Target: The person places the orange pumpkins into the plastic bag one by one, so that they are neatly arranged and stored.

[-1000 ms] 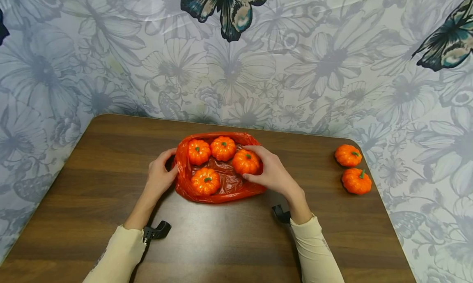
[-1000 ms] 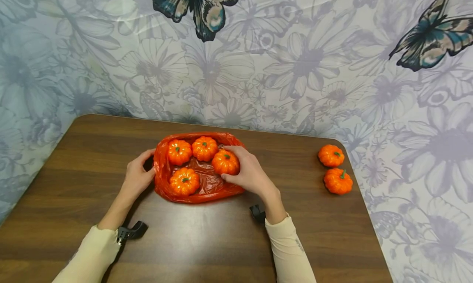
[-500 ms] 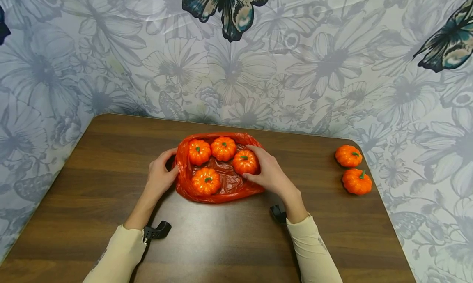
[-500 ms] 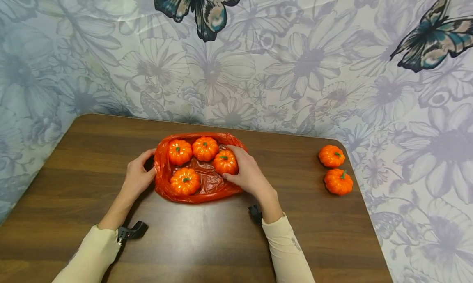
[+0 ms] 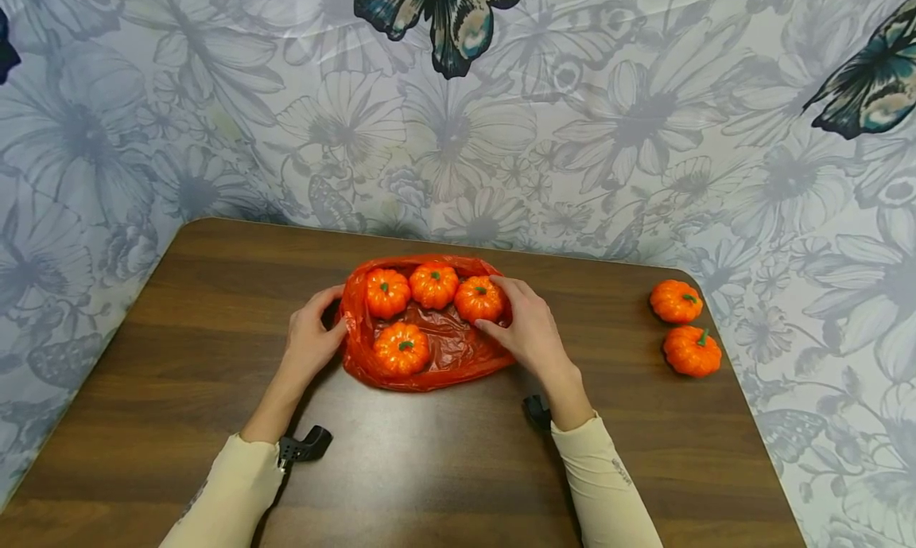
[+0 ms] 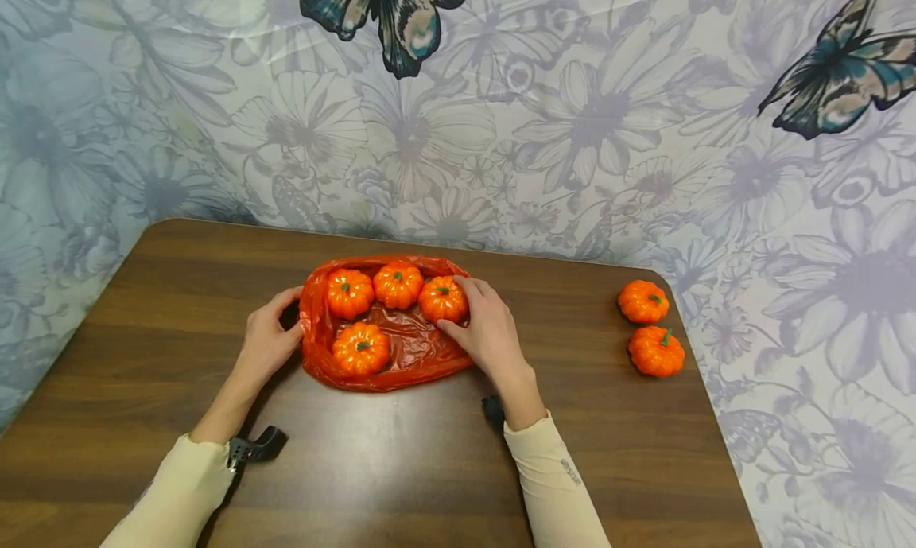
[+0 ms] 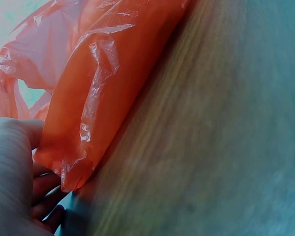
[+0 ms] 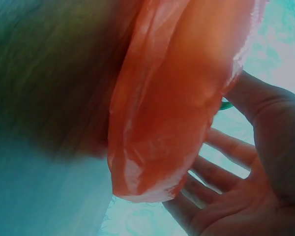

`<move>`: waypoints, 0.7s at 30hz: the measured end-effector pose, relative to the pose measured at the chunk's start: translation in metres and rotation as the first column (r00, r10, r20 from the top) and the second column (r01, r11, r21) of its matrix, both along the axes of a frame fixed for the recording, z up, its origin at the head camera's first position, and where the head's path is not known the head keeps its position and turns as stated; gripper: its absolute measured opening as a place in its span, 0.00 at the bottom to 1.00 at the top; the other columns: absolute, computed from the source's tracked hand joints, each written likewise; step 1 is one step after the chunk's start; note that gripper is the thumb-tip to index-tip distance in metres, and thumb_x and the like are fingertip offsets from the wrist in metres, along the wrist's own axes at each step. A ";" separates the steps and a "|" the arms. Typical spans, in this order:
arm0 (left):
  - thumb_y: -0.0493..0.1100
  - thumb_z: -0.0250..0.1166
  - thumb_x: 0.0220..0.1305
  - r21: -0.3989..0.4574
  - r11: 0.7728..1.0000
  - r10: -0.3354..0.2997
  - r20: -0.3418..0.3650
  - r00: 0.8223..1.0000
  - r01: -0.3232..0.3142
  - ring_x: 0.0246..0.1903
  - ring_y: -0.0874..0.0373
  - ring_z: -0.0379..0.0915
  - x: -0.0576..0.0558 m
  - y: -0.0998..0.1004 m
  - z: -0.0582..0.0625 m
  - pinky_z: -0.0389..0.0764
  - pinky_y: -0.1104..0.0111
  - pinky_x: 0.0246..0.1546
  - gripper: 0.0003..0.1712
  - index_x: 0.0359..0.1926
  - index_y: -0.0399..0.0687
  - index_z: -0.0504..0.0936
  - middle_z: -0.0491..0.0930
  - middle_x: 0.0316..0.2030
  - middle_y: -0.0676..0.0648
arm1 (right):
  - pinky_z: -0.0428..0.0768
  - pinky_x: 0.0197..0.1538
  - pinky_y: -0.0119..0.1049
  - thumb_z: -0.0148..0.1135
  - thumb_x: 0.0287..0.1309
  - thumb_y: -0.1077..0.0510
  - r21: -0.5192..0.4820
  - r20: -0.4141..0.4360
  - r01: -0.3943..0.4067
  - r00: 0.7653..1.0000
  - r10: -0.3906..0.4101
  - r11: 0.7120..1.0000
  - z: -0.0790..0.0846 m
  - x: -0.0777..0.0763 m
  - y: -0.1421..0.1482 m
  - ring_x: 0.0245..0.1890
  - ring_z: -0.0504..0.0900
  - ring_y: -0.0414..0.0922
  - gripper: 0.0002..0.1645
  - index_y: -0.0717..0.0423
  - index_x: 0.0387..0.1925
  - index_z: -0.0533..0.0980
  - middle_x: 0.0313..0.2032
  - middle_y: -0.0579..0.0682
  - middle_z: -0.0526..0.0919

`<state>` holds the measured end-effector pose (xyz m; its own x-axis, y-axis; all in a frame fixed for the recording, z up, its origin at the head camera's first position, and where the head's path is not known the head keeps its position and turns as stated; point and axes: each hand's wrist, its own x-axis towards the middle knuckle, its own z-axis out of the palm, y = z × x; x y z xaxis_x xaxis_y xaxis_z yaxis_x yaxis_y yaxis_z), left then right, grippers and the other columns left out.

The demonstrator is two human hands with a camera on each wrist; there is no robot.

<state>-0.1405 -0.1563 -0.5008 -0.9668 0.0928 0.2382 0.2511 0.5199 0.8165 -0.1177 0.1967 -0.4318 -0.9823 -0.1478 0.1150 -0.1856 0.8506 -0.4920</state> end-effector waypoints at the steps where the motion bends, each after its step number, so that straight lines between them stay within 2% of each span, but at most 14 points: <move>1: 0.36 0.69 0.65 0.000 1.000 -0.001 -0.001 1.000 0.001 0.62 0.38 0.78 0.000 0.000 0.000 0.72 0.43 0.69 0.21 0.59 0.39 0.83 0.84 0.59 0.36 | 0.77 0.69 0.57 0.81 0.55 0.48 0.003 -0.003 0.006 1.000 -0.006 1.000 0.000 0.000 0.000 0.65 0.80 0.59 0.44 0.54 0.70 0.73 0.65 0.58 0.79; 6: 0.35 0.69 0.65 0.011 1.000 -0.002 -0.001 1.000 0.002 0.62 0.38 0.79 0.000 0.000 0.000 0.72 0.43 0.68 0.21 0.59 0.39 0.84 0.84 0.58 0.36 | 0.78 0.68 0.59 0.81 0.55 0.48 0.002 -0.015 0.042 0.999 -0.042 0.999 -0.001 0.000 -0.001 0.64 0.80 0.60 0.44 0.57 0.70 0.73 0.65 0.60 0.78; 15: 0.34 0.70 0.64 0.022 1.000 -0.005 -0.008 1.000 0.005 0.63 0.39 0.78 0.000 0.000 0.000 0.72 0.43 0.69 0.21 0.59 0.38 0.84 0.84 0.59 0.36 | 0.80 0.64 0.60 0.81 0.56 0.49 0.012 -0.039 0.100 0.994 -0.100 0.995 -0.002 0.000 -0.002 0.61 0.82 0.60 0.42 0.56 0.68 0.74 0.63 0.59 0.80; 21: 0.35 0.70 0.64 0.017 1.000 -0.011 -0.020 1.000 0.012 0.63 0.39 0.78 0.000 0.001 0.000 0.72 0.44 0.68 0.22 0.59 0.39 0.84 0.84 0.58 0.36 | 0.79 0.66 0.55 0.79 0.57 0.51 0.020 -0.116 0.091 0.989 -0.088 0.996 -0.007 -0.002 -0.003 0.61 0.78 0.58 0.39 0.58 0.67 0.75 0.62 0.60 0.81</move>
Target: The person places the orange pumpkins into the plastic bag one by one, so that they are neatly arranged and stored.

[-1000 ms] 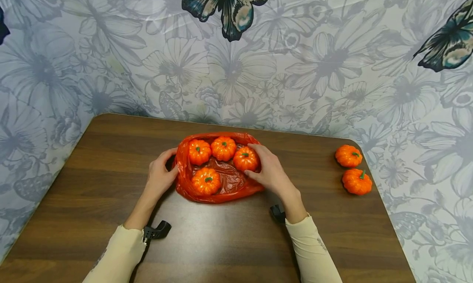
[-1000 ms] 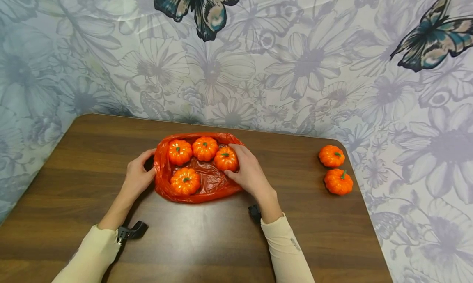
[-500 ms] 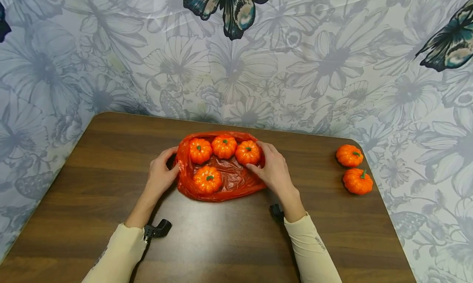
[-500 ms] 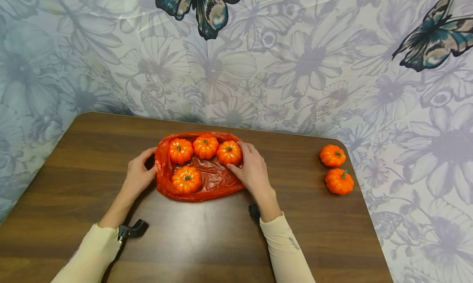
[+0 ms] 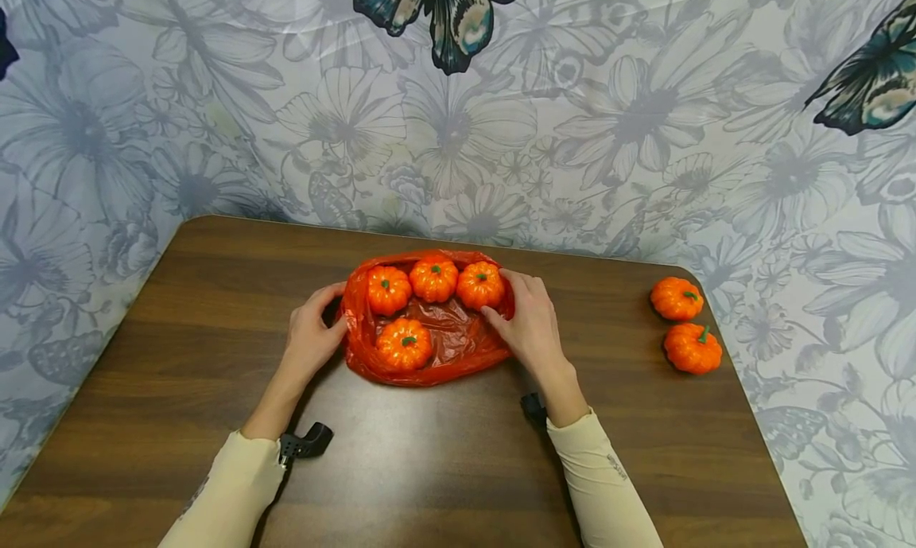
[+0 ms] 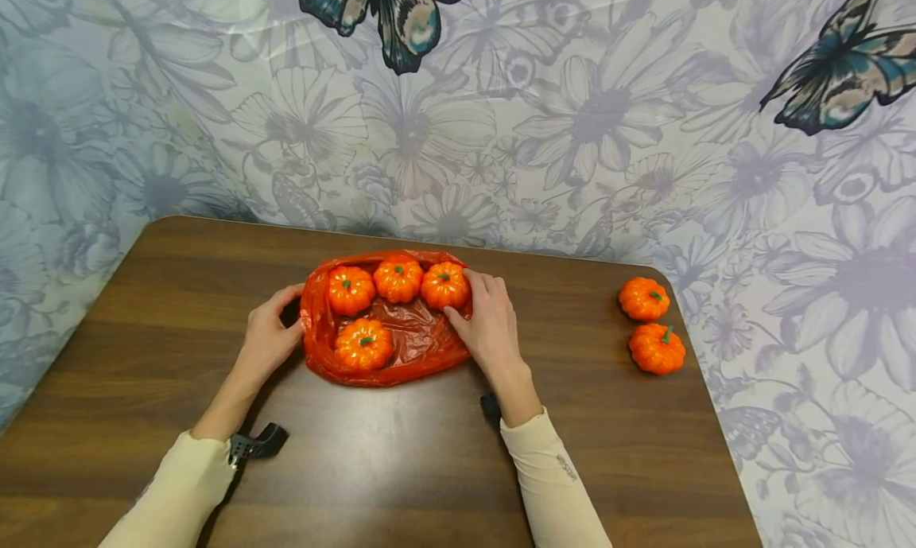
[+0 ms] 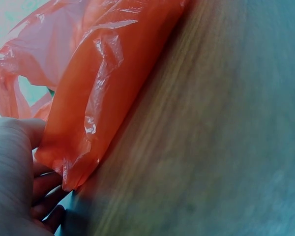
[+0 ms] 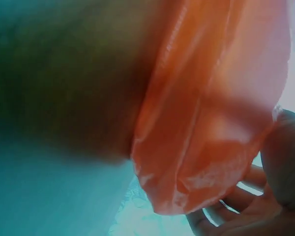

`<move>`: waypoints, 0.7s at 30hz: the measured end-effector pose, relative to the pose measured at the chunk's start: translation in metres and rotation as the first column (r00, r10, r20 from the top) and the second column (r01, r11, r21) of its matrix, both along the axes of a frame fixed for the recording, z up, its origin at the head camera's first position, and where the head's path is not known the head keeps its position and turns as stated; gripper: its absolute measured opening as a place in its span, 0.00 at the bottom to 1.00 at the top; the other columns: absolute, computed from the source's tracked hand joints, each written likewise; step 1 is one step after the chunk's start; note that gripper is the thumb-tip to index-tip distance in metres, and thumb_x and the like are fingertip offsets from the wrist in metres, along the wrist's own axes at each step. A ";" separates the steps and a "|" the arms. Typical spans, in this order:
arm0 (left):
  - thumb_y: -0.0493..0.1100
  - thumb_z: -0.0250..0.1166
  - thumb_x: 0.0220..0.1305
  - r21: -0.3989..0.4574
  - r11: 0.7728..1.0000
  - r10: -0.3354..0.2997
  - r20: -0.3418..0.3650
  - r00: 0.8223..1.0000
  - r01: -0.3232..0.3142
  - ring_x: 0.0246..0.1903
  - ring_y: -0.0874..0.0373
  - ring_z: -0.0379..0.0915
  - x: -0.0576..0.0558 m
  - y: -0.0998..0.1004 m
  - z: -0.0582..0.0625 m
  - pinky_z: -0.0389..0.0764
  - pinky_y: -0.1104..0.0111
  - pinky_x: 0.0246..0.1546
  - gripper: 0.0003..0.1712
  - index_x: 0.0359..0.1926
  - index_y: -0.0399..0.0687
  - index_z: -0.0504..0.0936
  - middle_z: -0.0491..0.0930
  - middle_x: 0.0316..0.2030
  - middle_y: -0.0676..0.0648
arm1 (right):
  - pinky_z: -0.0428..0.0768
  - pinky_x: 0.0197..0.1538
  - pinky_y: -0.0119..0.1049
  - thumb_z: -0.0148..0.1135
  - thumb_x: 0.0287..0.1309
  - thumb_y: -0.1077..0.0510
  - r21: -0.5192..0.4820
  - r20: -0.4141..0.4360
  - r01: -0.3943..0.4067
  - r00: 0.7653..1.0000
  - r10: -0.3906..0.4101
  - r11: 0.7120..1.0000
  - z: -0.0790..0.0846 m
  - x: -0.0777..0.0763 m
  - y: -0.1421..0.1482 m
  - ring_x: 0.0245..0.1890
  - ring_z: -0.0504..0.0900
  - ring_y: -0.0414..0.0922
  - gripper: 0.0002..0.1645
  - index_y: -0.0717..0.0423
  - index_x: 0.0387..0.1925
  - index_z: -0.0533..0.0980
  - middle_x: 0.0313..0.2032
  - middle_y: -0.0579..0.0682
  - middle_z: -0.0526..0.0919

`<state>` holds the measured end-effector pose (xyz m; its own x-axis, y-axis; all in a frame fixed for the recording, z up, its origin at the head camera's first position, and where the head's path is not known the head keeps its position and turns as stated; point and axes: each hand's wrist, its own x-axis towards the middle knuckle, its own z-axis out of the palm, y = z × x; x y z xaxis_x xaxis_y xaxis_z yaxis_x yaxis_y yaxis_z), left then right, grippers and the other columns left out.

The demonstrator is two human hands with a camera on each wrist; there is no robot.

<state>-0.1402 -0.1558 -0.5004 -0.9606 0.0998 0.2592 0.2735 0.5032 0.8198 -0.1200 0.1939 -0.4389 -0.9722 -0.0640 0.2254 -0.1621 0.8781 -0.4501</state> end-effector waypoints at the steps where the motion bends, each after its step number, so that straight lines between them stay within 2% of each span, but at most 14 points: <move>1: 0.35 0.70 0.64 -0.001 1.000 0.000 -0.001 1.000 0.000 0.63 0.39 0.78 0.000 0.000 0.000 0.72 0.44 0.68 0.21 0.58 0.39 0.84 0.84 0.58 0.36 | 0.78 0.67 0.54 0.79 0.57 0.52 -0.003 -0.016 -0.007 1.000 0.007 1.000 -0.001 -0.001 0.000 0.61 0.77 0.58 0.39 0.59 0.67 0.75 0.62 0.60 0.81; 5: 0.33 0.69 0.63 0.001 1.000 0.002 -0.008 1.000 -0.002 0.63 0.39 0.78 0.000 0.001 -0.001 0.71 0.43 0.68 0.21 0.58 0.38 0.84 0.84 0.58 0.36 | 0.76 0.69 0.52 0.79 0.58 0.54 -0.022 -0.056 -0.024 0.998 0.022 0.999 -0.006 -0.003 0.000 0.62 0.75 0.57 0.37 0.59 0.66 0.75 0.62 0.58 0.80; 14: 0.33 0.68 0.64 0.006 1.000 0.003 0.006 1.000 -0.003 0.63 0.39 0.77 0.000 0.001 -0.001 0.71 0.43 0.69 0.21 0.58 0.38 0.84 0.84 0.58 0.36 | 0.74 0.69 0.54 0.77 0.59 0.54 -0.122 -0.084 -0.050 0.996 0.040 0.991 -0.002 -0.003 0.003 0.63 0.75 0.56 0.34 0.60 0.65 0.77 0.61 0.57 0.82; 21: 0.33 0.69 0.65 0.004 1.000 0.001 0.009 1.000 -0.001 0.64 0.39 0.77 0.000 0.002 -0.002 0.71 0.42 0.69 0.21 0.59 0.39 0.83 0.84 0.59 0.37 | 0.75 0.67 0.57 0.75 0.61 0.55 -0.169 -0.105 -0.028 0.994 0.011 0.985 0.004 -0.003 0.011 0.63 0.76 0.57 0.32 0.60 0.64 0.77 0.60 0.58 0.83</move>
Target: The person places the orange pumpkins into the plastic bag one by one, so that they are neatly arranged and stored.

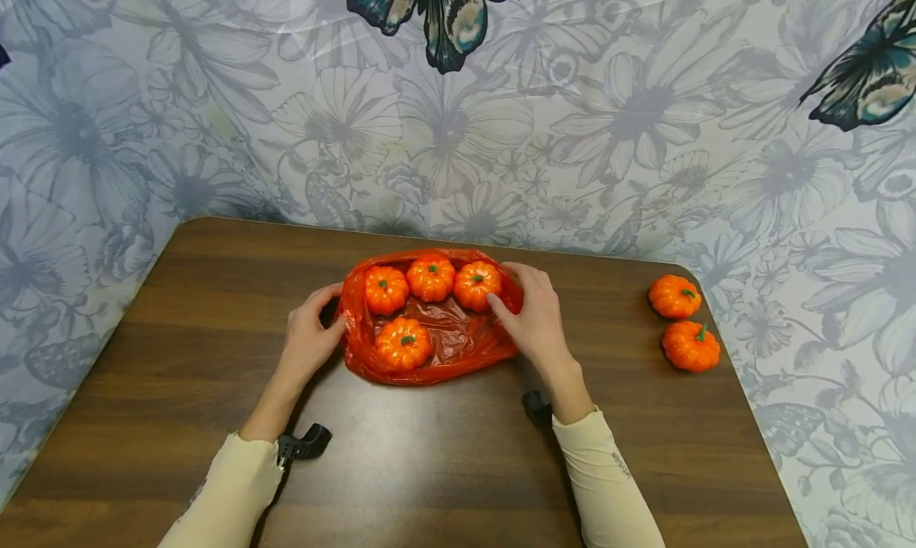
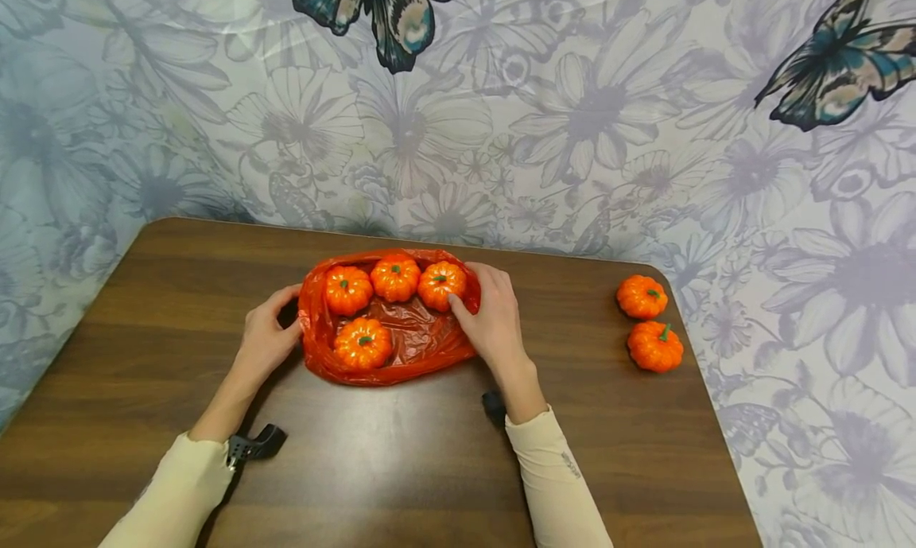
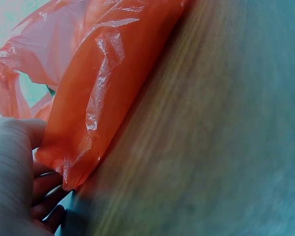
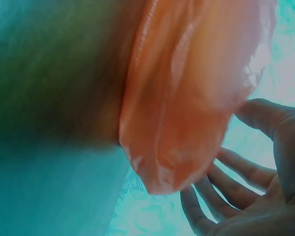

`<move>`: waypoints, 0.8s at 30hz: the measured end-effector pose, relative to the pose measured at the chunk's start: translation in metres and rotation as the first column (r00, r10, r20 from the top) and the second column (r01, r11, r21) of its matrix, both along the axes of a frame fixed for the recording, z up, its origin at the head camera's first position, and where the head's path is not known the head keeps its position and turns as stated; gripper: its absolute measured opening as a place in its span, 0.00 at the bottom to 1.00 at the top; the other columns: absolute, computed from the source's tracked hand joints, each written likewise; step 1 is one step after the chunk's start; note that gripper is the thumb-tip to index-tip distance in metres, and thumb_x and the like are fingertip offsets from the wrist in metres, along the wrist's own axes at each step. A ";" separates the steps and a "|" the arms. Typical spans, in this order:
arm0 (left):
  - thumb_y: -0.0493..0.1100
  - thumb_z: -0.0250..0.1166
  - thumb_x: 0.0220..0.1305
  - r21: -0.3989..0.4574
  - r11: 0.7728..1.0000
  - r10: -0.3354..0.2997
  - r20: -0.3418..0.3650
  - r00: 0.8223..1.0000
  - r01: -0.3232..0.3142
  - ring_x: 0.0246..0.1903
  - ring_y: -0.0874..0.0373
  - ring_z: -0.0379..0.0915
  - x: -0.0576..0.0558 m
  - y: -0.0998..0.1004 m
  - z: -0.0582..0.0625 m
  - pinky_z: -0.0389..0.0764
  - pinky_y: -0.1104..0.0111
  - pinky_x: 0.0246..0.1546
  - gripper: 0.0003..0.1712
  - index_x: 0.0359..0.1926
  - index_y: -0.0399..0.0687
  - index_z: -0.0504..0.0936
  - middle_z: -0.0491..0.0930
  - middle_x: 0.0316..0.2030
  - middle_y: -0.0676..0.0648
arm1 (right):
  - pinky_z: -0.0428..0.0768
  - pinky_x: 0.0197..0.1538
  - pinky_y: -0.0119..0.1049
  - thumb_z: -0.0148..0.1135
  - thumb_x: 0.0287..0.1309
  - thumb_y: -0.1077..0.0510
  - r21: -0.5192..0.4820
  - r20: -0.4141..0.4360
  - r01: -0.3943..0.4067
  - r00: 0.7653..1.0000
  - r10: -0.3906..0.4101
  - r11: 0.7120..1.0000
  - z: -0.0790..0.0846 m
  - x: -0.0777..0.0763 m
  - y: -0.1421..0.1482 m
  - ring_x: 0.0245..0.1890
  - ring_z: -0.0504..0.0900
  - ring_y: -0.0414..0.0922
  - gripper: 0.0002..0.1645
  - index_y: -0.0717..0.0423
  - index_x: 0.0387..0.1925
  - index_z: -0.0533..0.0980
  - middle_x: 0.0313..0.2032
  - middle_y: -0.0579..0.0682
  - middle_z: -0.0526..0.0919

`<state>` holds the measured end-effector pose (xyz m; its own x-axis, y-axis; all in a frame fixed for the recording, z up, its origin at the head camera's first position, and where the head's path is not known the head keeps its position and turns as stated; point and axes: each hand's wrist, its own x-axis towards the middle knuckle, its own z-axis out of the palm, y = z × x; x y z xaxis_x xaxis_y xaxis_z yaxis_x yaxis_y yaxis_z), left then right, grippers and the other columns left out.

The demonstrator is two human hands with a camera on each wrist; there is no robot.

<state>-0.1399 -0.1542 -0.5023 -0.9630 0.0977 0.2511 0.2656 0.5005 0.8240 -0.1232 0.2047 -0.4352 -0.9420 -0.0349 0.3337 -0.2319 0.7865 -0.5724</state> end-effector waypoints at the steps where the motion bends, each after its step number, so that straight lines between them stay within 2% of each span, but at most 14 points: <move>1: 0.34 0.69 0.65 -0.002 1.000 0.000 -0.003 1.000 0.000 0.64 0.39 0.77 0.000 0.000 0.000 0.71 0.43 0.69 0.21 0.59 0.39 0.83 0.84 0.59 0.36 | 0.75 0.66 0.57 0.75 0.61 0.55 -0.005 -0.002 0.009 1.000 -0.009 1.000 0.001 0.000 0.001 0.63 0.76 0.57 0.32 0.60 0.64 0.77 0.60 0.58 0.83; 13: 0.33 0.69 0.65 0.001 1.000 0.004 0.010 1.000 -0.004 0.64 0.37 0.76 0.001 0.000 -0.002 0.69 0.40 0.70 0.21 0.59 0.37 0.83 0.83 0.59 0.35 | 0.72 0.70 0.58 0.73 0.62 0.56 -0.033 -0.023 0.069 0.997 -0.070 0.997 0.013 0.005 0.020 0.66 0.75 0.60 0.34 0.62 0.67 0.76 0.63 0.61 0.81; 24: 0.34 0.69 0.65 -0.007 1.000 0.013 0.010 1.000 -0.013 0.64 0.37 0.77 0.001 0.000 -0.001 0.69 0.41 0.70 0.20 0.58 0.38 0.83 0.83 0.59 0.36 | 0.72 0.66 0.61 0.75 0.60 0.57 -0.007 -0.081 0.181 0.980 -0.181 0.983 0.012 0.023 0.073 0.63 0.75 0.64 0.32 0.64 0.64 0.77 0.60 0.64 0.82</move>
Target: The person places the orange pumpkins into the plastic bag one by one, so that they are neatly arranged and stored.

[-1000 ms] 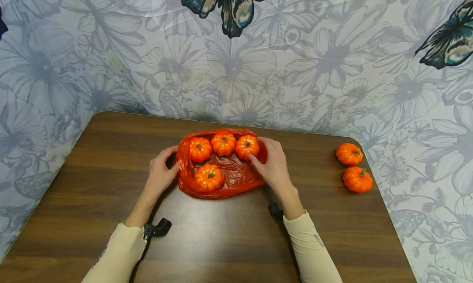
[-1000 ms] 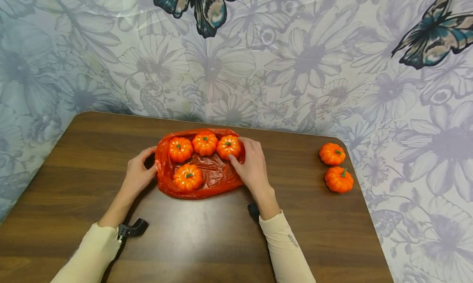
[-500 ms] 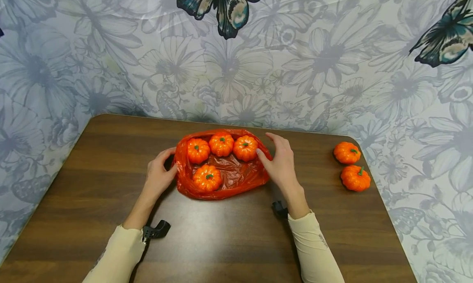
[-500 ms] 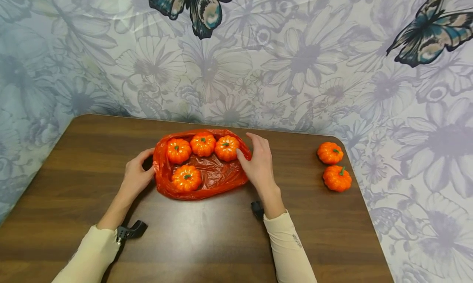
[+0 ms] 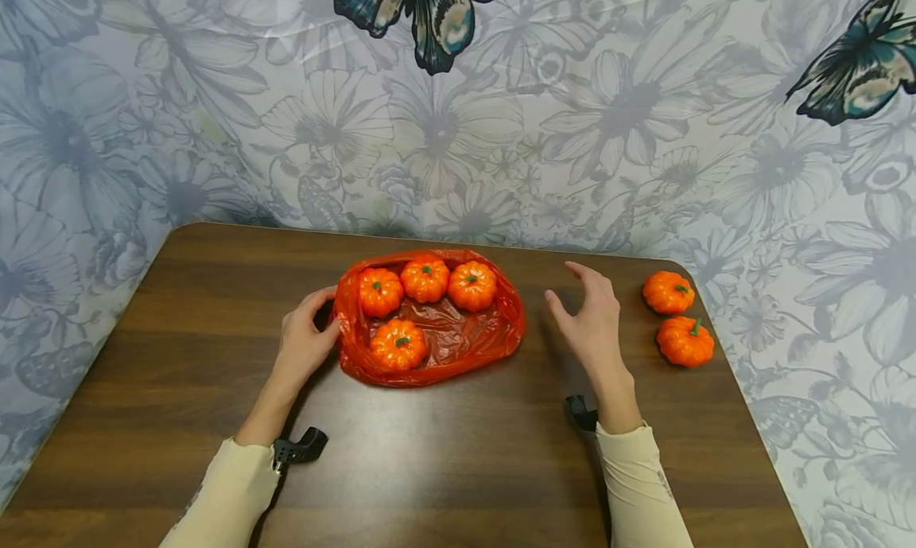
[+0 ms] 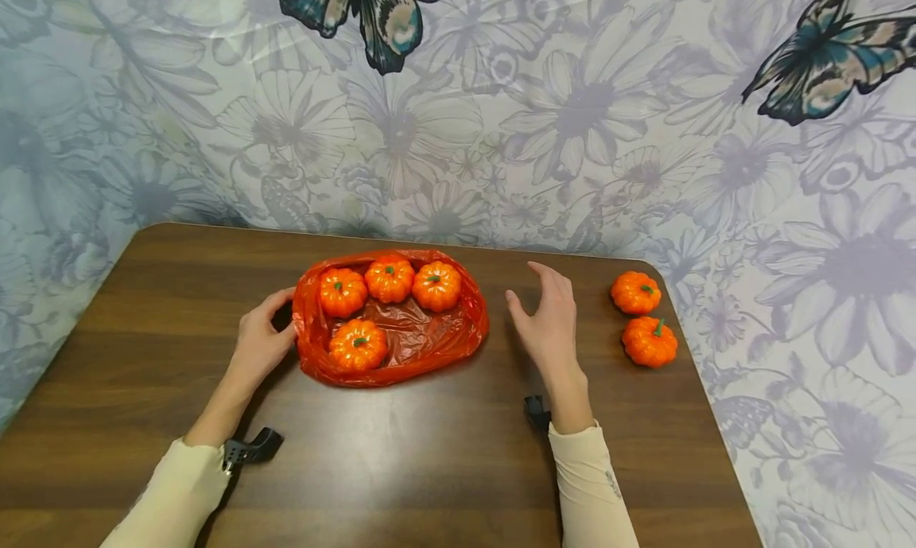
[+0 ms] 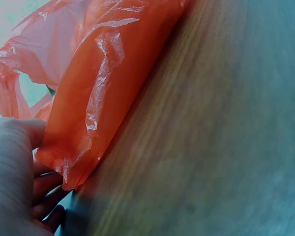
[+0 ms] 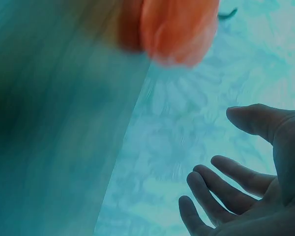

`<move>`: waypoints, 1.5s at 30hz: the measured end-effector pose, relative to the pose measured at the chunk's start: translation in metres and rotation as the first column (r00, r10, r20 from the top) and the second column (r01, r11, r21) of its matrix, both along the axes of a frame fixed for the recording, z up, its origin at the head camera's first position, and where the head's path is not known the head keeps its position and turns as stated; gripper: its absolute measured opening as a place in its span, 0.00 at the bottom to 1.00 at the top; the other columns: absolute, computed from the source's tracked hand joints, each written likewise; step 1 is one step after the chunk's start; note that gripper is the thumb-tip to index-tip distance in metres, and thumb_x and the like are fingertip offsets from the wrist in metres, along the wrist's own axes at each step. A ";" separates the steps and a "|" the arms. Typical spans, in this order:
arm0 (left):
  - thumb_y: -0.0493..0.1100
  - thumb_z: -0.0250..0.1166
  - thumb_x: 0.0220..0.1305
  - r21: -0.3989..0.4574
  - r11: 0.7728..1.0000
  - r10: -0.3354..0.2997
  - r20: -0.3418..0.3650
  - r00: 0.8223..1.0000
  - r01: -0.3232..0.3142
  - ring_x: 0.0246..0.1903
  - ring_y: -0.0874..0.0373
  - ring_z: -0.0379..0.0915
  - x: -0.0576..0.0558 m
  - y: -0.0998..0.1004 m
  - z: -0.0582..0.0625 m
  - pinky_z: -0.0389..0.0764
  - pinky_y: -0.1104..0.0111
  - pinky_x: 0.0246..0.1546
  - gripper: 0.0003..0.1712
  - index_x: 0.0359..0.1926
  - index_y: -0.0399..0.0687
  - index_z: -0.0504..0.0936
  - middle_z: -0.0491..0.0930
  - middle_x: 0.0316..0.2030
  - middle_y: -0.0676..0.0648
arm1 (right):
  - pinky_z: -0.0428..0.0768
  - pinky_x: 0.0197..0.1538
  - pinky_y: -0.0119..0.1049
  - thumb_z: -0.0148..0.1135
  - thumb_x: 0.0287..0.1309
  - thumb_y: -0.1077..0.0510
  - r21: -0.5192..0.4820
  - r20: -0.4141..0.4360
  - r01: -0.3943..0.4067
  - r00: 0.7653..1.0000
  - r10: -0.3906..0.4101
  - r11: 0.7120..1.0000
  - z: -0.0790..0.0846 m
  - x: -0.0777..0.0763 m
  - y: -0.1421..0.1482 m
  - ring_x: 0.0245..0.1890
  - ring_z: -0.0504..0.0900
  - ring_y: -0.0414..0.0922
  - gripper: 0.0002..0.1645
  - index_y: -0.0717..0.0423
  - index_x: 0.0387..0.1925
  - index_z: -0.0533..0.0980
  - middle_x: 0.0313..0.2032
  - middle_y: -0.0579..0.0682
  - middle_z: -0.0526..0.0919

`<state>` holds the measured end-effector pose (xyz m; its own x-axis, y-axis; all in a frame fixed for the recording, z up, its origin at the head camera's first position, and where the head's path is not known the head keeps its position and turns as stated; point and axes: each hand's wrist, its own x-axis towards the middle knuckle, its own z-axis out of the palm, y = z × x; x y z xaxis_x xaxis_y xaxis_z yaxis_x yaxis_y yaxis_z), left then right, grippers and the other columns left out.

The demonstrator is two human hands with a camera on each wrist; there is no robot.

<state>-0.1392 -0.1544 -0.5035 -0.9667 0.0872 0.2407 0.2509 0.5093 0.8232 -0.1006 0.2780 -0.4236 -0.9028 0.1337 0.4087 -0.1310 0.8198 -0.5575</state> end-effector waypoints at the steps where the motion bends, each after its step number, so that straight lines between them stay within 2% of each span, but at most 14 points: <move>1: 0.34 0.69 0.65 -0.002 1.000 0.001 0.001 1.000 -0.001 0.64 0.37 0.77 0.000 0.000 0.000 0.69 0.41 0.70 0.20 0.58 0.39 0.83 0.83 0.60 0.36 | 0.72 0.66 0.61 0.75 0.60 0.58 0.004 -0.004 0.010 1.000 -0.010 1.000 0.000 0.003 0.006 0.62 0.75 0.64 0.32 0.64 0.64 0.77 0.60 0.65 0.82; 8: 0.34 0.70 0.65 -0.009 1.000 0.006 -0.004 1.000 -0.006 0.64 0.37 0.77 0.002 -0.001 -0.001 0.70 0.41 0.69 0.21 0.59 0.38 0.83 0.83 0.60 0.35 | 0.72 0.61 0.64 0.75 0.59 0.60 0.042 -0.026 0.076 0.997 -0.075 0.996 0.003 0.021 0.040 0.58 0.76 0.67 0.32 0.65 0.63 0.76 0.56 0.68 0.82; 16: 0.34 0.70 0.65 -0.026 1.000 0.002 -0.018 1.000 -0.003 0.64 0.38 0.77 0.001 0.000 0.000 0.71 0.42 0.68 0.21 0.58 0.38 0.84 0.83 0.60 0.37 | 0.69 0.63 0.67 0.74 0.58 0.64 0.074 -0.007 0.141 0.990 -0.141 0.987 0.008 0.049 0.079 0.61 0.72 0.71 0.31 0.69 0.62 0.76 0.58 0.72 0.80; 23: 0.33 0.70 0.64 -0.023 1.000 -0.005 -0.022 1.000 0.004 0.65 0.37 0.77 0.001 0.000 -0.003 0.70 0.41 0.69 0.20 0.58 0.38 0.84 0.83 0.60 0.36 | 0.69 0.59 0.70 0.75 0.56 0.62 0.072 -0.068 0.234 0.971 -0.229 0.970 0.012 0.063 0.117 0.58 0.75 0.73 0.31 0.69 0.60 0.78 0.54 0.73 0.82; 26: 0.34 0.70 0.65 -0.020 1.000 -0.003 -0.020 1.000 0.002 0.65 0.37 0.76 0.001 0.000 -0.002 0.70 0.41 0.70 0.20 0.58 0.38 0.84 0.83 0.60 0.36 | 0.68 0.60 0.70 0.76 0.56 0.59 0.054 -0.062 0.285 0.958 -0.281 0.957 0.017 0.069 0.133 0.58 0.76 0.72 0.33 0.67 0.62 0.78 0.55 0.72 0.83; 28: 0.34 0.70 0.64 -0.015 1.000 -0.002 -0.024 1.000 0.002 0.65 0.37 0.77 0.001 0.000 -0.002 0.70 0.41 0.69 0.20 0.58 0.37 0.84 0.83 0.60 0.36 | 0.67 0.62 0.71 0.77 0.56 0.57 0.051 -0.025 0.310 0.951 -0.309 0.949 0.019 0.073 0.142 0.59 0.76 0.71 0.36 0.66 0.64 0.77 0.56 0.72 0.82; 31: 0.33 0.69 0.64 -0.017 1.000 0.000 -0.029 1.000 -0.001 0.64 0.37 0.77 0.001 0.000 -0.001 0.70 0.41 0.69 0.20 0.57 0.36 0.84 0.83 0.60 0.35 | 0.66 0.66 0.70 0.79 0.55 0.52 0.072 0.094 0.337 0.935 -0.343 0.939 0.021 0.078 0.154 0.62 0.75 0.71 0.43 0.66 0.68 0.74 0.60 0.73 0.79; 35: 0.33 0.70 0.63 -0.017 1.000 0.001 -0.037 0.999 -0.002 0.64 0.37 0.77 0.001 -0.001 -0.002 0.70 0.41 0.69 0.19 0.56 0.36 0.84 0.83 0.60 0.35 | 0.66 0.66 0.70 0.76 0.58 0.41 0.140 0.324 0.314 0.882 -0.343 0.939 0.022 0.082 0.163 0.64 0.71 0.74 0.54 0.71 0.72 0.66 0.65 0.77 0.74; 37: 0.33 0.70 0.63 -0.019 1.000 0.001 -0.039 0.999 -0.002 0.64 0.37 0.77 0.001 -0.001 -0.002 0.70 0.41 0.69 0.19 0.56 0.36 0.84 0.83 0.60 0.35 | 0.68 0.64 0.71 0.73 0.60 0.37 0.176 0.401 0.277 0.856 -0.326 0.945 0.022 0.083 0.165 0.63 0.71 0.77 0.55 0.73 0.72 0.65 0.65 0.79 0.73; 39: 0.33 0.70 0.63 -0.018 1.000 0.002 -0.039 0.999 -0.002 0.64 0.37 0.77 0.001 -0.001 -0.002 0.70 0.41 0.69 0.19 0.56 0.36 0.84 0.83 0.60 0.36 | 0.70 0.61 0.71 0.72 0.61 0.36 0.195 0.444 0.244 0.842 -0.308 0.950 0.021 0.083 0.166 0.61 0.71 0.78 0.55 0.73 0.71 0.65 0.64 0.80 0.73; 45: 0.33 0.70 0.64 -0.014 1.000 -0.002 -0.034 0.999 0.001 0.64 0.37 0.77 0.001 0.000 -0.003 0.70 0.41 0.70 0.19 0.56 0.37 0.84 0.83 0.60 0.36 | 0.73 0.58 0.68 0.74 0.60 0.40 0.191 0.459 0.225 0.840 -0.290 0.955 0.017 0.085 0.168 0.57 0.74 0.76 0.52 0.74 0.69 0.67 0.61 0.80 0.74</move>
